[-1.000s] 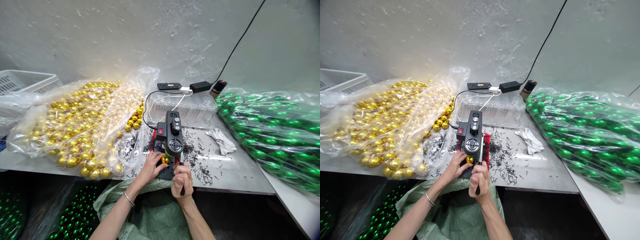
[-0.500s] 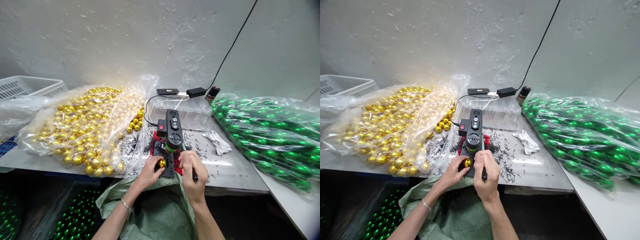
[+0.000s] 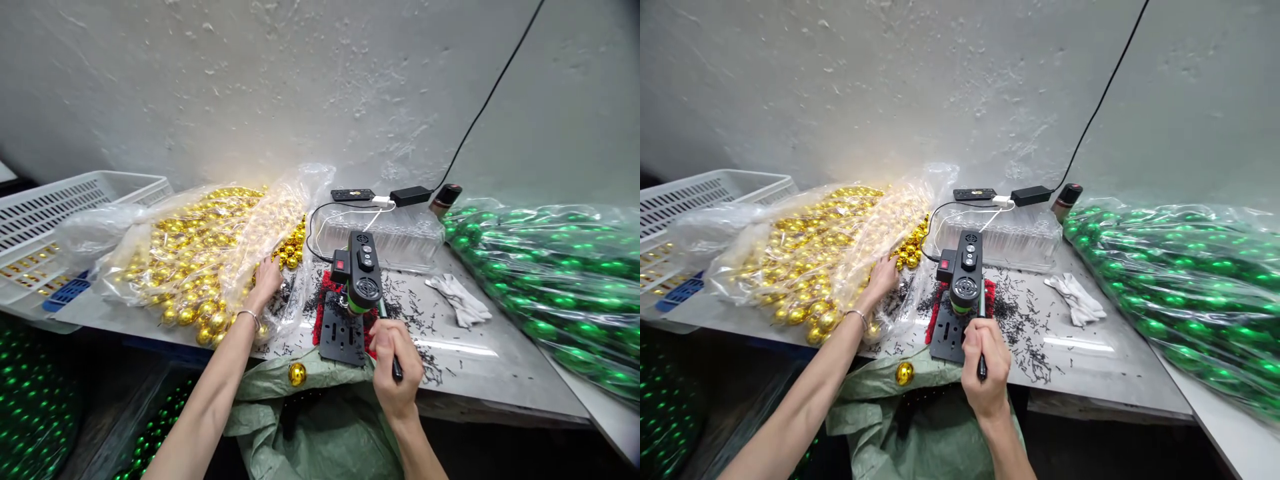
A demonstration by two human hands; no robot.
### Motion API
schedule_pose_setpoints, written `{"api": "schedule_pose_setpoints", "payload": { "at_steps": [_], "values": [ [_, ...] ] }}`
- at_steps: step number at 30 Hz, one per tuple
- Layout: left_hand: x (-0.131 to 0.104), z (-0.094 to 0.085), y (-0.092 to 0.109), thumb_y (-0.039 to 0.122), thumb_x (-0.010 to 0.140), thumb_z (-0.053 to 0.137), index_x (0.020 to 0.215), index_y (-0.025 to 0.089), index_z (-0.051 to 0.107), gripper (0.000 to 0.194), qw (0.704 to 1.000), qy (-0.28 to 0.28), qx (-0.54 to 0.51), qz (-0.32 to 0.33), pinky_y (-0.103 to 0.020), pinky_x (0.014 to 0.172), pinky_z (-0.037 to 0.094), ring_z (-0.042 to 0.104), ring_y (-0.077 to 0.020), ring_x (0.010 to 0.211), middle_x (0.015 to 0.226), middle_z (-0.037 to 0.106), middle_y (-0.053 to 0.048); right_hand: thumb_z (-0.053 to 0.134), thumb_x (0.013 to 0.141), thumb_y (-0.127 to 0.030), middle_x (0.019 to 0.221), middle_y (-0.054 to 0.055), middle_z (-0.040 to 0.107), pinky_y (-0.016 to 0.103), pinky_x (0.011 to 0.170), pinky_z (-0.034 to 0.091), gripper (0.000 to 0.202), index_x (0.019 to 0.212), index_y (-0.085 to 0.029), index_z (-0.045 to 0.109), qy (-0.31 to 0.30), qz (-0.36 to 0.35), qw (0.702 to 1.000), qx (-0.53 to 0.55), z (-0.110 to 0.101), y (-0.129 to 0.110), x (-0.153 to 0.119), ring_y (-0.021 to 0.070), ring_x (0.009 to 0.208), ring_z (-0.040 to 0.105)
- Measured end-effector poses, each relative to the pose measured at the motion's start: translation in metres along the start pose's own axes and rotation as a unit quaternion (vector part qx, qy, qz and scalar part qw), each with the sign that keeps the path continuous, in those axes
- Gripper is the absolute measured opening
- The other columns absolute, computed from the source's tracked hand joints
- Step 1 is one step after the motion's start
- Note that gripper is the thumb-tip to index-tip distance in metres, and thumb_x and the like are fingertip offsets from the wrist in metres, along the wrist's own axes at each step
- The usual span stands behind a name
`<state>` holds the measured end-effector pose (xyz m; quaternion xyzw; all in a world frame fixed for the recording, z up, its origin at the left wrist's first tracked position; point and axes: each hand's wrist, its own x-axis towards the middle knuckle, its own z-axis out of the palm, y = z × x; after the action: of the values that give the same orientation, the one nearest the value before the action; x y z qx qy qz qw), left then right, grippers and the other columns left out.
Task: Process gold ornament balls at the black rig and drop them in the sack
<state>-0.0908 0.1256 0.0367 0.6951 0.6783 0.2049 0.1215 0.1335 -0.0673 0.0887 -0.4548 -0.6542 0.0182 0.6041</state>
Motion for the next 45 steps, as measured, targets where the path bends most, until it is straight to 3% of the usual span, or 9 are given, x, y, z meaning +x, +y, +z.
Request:
{"api": "schedule_pose_setpoints", "payload": {
  "at_steps": [6,9,12,14,18,25,33,39,45],
  "values": [
    [-0.001,-0.002,0.006,0.012,0.085,0.054,0.115,0.005,0.061,0.032,0.999,-0.020,-0.022,-0.024,-0.052,0.095,0.045,0.060,-0.0379,0.112,0.115,0.064,-0.025,0.042,0.091,-0.007,0.072,0.001,0.052,0.028,0.060,0.041,0.025,0.071,-0.020,0.048,0.002,-0.003,1.000,-0.005,0.001,0.003,-0.004,0.0144,0.069,0.053],
    [-0.025,-0.004,0.011,0.029,0.087,0.060,0.121,0.010,0.058,0.039,0.973,-0.039,-0.223,-0.046,-0.044,0.093,0.050,0.064,-0.0295,0.105,0.112,0.068,-0.016,0.041,0.091,-0.007,0.070,0.001,0.051,0.028,0.060,0.041,0.025,0.071,-0.020,0.048,-0.002,-0.012,1.000,-0.006,0.001,0.004,-0.004,0.0148,0.069,0.054],
    [-0.057,-0.001,0.020,0.032,0.082,0.068,0.115,0.014,0.062,0.038,0.820,-0.115,-0.555,-0.078,-0.036,0.092,0.053,0.067,-0.0210,0.098,0.108,0.071,-0.010,0.041,0.090,-0.006,0.069,0.001,0.051,0.028,0.059,0.041,0.026,0.070,-0.021,0.047,0.001,-0.011,1.000,-0.006,0.001,0.003,-0.004,0.0144,0.068,0.053],
    [-0.080,0.005,0.028,0.030,0.080,0.071,0.108,0.014,0.067,0.033,0.725,-0.173,-0.657,-0.112,-0.033,0.091,0.054,0.069,-0.0181,0.093,0.104,0.073,-0.009,0.041,0.090,-0.005,0.069,0.001,0.051,0.028,0.059,0.041,0.026,0.071,-0.021,0.047,0.005,-0.011,1.000,-0.007,0.001,0.003,-0.004,0.0144,0.068,0.053],
    [-0.111,0.021,0.044,0.029,0.080,0.073,0.105,0.015,0.069,0.029,0.649,-0.217,-0.708,-0.176,-0.029,0.085,0.055,0.070,-0.0157,0.087,0.099,0.074,-0.008,0.042,0.089,-0.003,0.069,0.000,0.050,0.028,0.060,0.041,0.025,0.072,-0.020,0.047,0.002,-0.018,1.000,-0.009,0.001,0.004,-0.004,0.0143,0.070,0.053],
    [-0.127,0.045,0.058,0.040,0.070,0.079,0.110,0.016,0.064,0.049,0.737,-0.193,-0.629,-0.154,-0.028,0.078,0.052,0.065,-0.0176,0.091,0.102,0.071,-0.008,0.042,0.089,-0.001,0.069,-0.001,0.049,0.027,0.061,0.041,0.025,0.073,-0.020,0.046,-0.011,-0.024,1.000,-0.011,0.000,0.005,-0.004,0.0133,0.071,0.053],
    [-0.126,0.048,0.060,0.044,0.067,0.081,0.114,0.016,0.062,0.058,0.739,-0.151,-0.637,-0.160,-0.026,0.074,0.046,0.062,-0.0134,0.078,0.084,0.069,-0.002,0.041,0.091,-0.004,0.069,0.000,0.050,0.027,0.061,0.041,0.026,0.071,-0.020,0.047,-0.011,0.002,1.000,-0.009,-0.003,-0.003,0.003,0.0135,0.070,0.054],
    [-0.124,0.055,0.070,0.045,0.066,0.080,0.106,0.016,0.063,0.053,0.742,-0.168,-0.635,-0.133,-0.027,0.080,0.048,0.063,-0.0155,0.087,0.099,0.070,-0.006,0.043,0.093,-0.010,0.069,0.000,0.050,0.028,0.062,0.041,0.028,0.067,-0.020,0.046,-0.003,0.048,0.999,0.007,-0.007,-0.017,0.028,0.0128,0.067,0.053],
    [-0.131,0.069,0.076,0.037,0.075,0.072,0.099,0.018,0.058,0.033,0.846,-0.101,-0.524,-0.002,-0.033,0.088,0.048,0.066,-0.0196,0.094,0.096,0.070,-0.006,0.043,0.093,-0.008,0.071,0.000,0.050,0.027,0.062,0.040,0.028,0.068,-0.020,0.045,-0.010,0.040,0.999,0.000,-0.008,-0.018,0.028,0.0117,0.068,0.053]
  ]
}}
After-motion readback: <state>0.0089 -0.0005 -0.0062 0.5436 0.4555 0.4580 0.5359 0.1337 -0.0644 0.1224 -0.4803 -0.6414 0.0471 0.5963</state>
